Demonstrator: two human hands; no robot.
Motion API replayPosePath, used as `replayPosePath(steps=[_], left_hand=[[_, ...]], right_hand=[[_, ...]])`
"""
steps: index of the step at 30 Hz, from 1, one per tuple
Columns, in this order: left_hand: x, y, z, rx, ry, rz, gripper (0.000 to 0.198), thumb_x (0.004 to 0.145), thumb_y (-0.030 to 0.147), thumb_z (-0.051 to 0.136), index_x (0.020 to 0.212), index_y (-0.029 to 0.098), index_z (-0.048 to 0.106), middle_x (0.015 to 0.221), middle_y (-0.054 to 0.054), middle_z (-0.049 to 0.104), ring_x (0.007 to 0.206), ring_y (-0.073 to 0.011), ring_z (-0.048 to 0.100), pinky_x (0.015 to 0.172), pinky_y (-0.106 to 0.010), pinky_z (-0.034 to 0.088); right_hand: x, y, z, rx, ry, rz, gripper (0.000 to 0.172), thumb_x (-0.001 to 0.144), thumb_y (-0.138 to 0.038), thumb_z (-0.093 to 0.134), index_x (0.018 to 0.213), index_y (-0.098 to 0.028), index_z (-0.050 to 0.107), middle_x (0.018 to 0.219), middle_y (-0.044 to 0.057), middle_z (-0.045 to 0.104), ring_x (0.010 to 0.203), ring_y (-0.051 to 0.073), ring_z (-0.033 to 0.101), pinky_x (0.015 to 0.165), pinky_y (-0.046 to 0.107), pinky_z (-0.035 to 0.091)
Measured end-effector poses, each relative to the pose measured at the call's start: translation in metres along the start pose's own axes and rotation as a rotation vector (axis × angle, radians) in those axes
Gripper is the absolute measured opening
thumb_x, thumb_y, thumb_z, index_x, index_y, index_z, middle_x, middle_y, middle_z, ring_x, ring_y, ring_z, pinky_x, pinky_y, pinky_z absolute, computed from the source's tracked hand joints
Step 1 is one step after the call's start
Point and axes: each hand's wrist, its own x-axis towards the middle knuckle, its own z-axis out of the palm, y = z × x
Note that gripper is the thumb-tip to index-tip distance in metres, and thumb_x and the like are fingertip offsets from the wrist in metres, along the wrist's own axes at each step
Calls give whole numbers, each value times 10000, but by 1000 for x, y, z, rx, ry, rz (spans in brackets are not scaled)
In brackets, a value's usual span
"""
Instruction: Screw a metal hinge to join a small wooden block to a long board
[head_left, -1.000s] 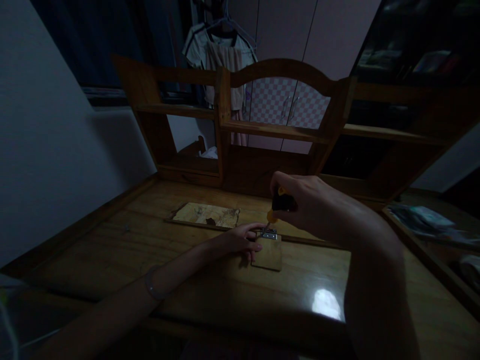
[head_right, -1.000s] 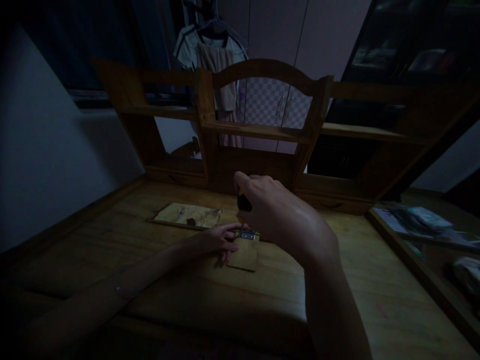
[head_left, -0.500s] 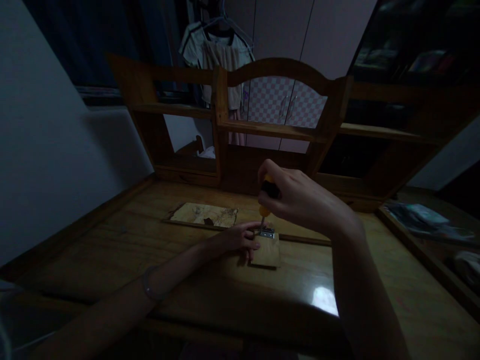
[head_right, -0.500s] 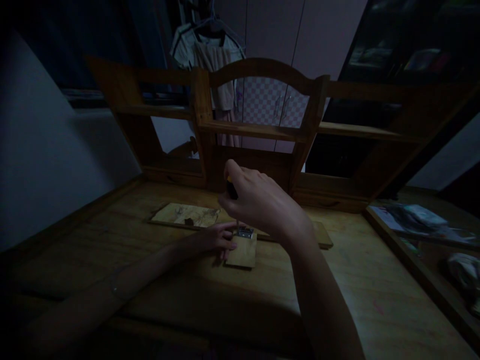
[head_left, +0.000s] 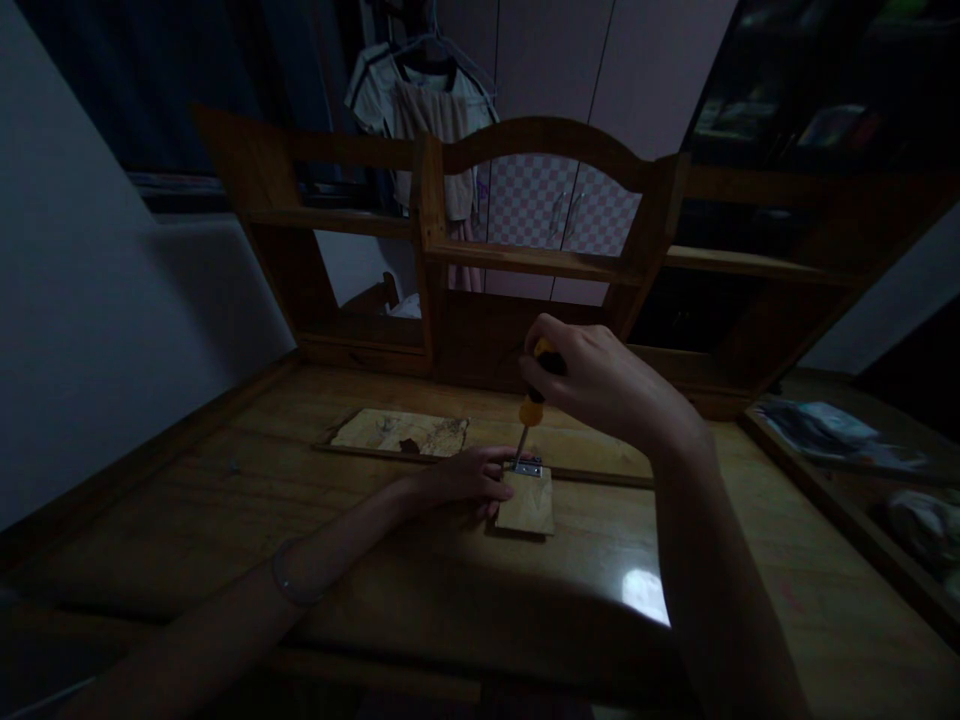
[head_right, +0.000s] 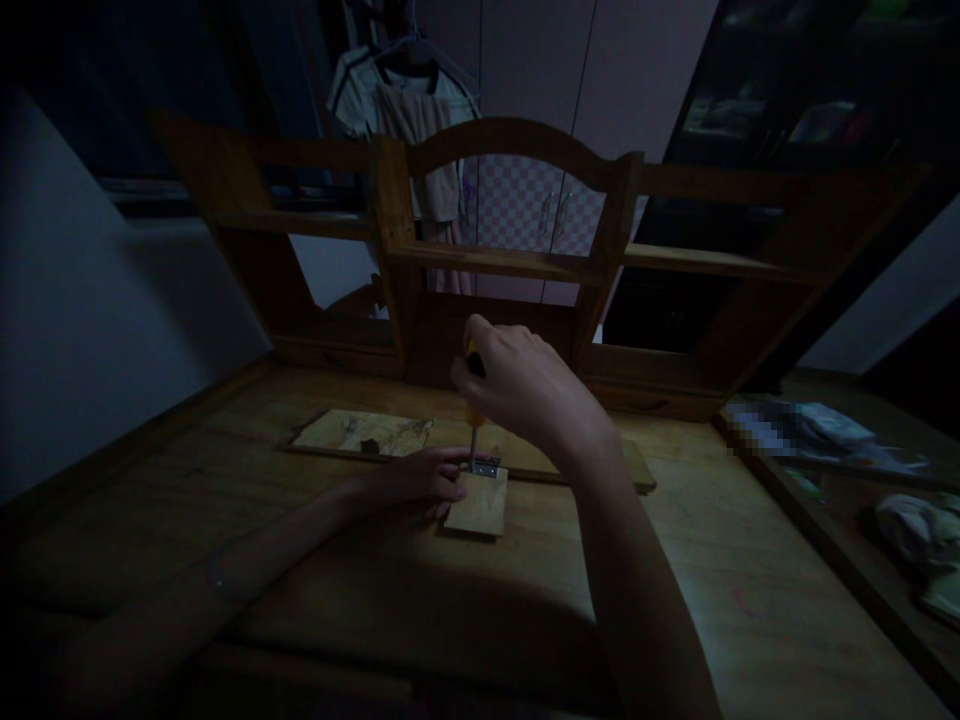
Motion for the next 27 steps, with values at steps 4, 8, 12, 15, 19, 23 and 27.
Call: replayPosePath(steps=[4,8,12,15,19,23,27], left_hand=[[-1,2,0,28,0,5,747,799,240,720,1463,203,381,890,-55,590,538,-67,526,476,-171,399],[-3,2,0,50,-13,32,721,822,229,694,1470,212,377,885,-59,602,584,-84,552,515,-182,422],[-2,1,1,29,-31,28,752,816,207,685,1488,212,346,884,-61,614,606,-106,583,556,-214,469],[-1,1,2,18,-30,23,770,807,211,692,1492,199,340,870,-66,621,618,-122,606,560,-219,483],[-2,4,3,23,-25,18,758,823,234,684,1493,186,334,803,-60,620,612,-135,614,559,-224,493],[-2,1,2,19,-22,25,732,829,248,689,1479,195,358,836,-70,627,626,-135,622,574,-230,506],[3,-5,-1,28,-19,18,743,828,254,690,1484,206,344,858,-72,628,613,-136,626,546,-222,505]], right_hand=[[-1,-2,-1,-97,20,49,237,1011,-400,541,1016,-163,543,802,51,601,772,229,584,663,287,347],[-2,-1,-5,7,-17,70,188,964,-326,551,1047,-158,535,945,68,614,866,242,583,754,303,386],[-1,2,1,31,18,-6,113,950,-224,578,1038,-161,545,960,48,603,870,207,574,759,273,389],[2,3,6,-6,66,-31,101,994,-266,577,1011,-171,549,857,18,596,772,180,568,675,258,366],[2,1,4,-58,51,5,243,983,-409,585,1011,-169,565,789,22,584,712,191,556,616,270,334],[2,-2,-1,-20,36,-14,151,925,-310,579,958,-164,596,907,44,605,814,201,572,704,276,365],[3,-4,1,-35,59,-38,85,950,-230,544,937,-168,600,857,27,599,759,173,560,665,265,345]])
